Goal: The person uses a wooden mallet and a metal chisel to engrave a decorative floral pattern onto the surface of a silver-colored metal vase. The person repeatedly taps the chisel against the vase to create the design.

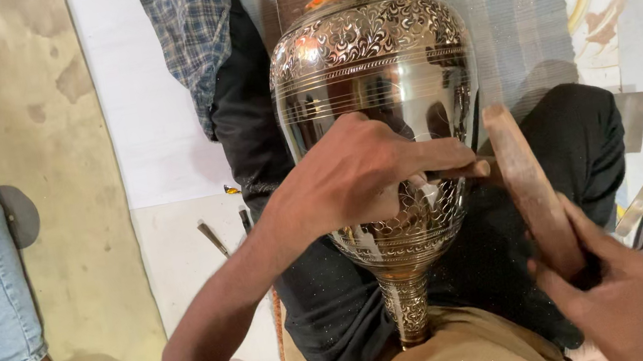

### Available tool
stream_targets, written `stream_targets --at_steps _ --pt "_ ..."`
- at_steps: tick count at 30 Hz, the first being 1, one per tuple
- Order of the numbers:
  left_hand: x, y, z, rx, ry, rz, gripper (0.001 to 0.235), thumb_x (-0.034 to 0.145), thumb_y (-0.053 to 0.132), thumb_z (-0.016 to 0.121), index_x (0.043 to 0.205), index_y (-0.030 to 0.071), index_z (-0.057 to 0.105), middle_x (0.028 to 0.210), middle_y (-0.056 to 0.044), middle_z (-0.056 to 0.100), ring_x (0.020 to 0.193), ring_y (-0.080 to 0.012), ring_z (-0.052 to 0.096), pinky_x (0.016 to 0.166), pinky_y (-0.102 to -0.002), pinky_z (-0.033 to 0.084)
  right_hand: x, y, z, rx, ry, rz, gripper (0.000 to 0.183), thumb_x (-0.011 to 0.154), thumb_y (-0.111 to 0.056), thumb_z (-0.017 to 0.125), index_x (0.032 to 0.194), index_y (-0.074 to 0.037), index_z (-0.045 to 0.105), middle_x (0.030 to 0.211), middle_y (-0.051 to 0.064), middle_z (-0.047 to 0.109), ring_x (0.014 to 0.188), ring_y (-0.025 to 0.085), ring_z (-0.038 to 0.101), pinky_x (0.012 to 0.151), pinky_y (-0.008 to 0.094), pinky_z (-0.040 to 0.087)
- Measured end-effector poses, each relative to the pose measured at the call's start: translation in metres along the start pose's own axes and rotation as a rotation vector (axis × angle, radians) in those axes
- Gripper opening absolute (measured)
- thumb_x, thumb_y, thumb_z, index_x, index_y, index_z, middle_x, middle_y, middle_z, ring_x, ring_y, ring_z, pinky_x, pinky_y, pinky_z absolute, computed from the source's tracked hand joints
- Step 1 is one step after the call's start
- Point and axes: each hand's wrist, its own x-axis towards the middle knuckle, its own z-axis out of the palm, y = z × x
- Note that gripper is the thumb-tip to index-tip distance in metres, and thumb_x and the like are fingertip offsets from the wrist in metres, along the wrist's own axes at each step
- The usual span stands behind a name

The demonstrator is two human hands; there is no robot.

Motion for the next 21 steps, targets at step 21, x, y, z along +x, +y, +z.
stream_targets --at_steps 21 --pt "-0.027 0.016 0.016 -0.141 0.389 -0.069 0.067 0.071 -0.009 0.067 0.134 0.015 0.064 0.097 -0.004 0.08 0.055 -0.0137 0.062 0.049 -0.031 0.048 0.051 -0.068 -0.06 -0.305 -0.221 -0.172 0.08 0.076 0.01 0.069 0.154 0.001 0.055 0.13 0.019 0.062 0.09 0.023 0.074 0.064 0.033 0.061"
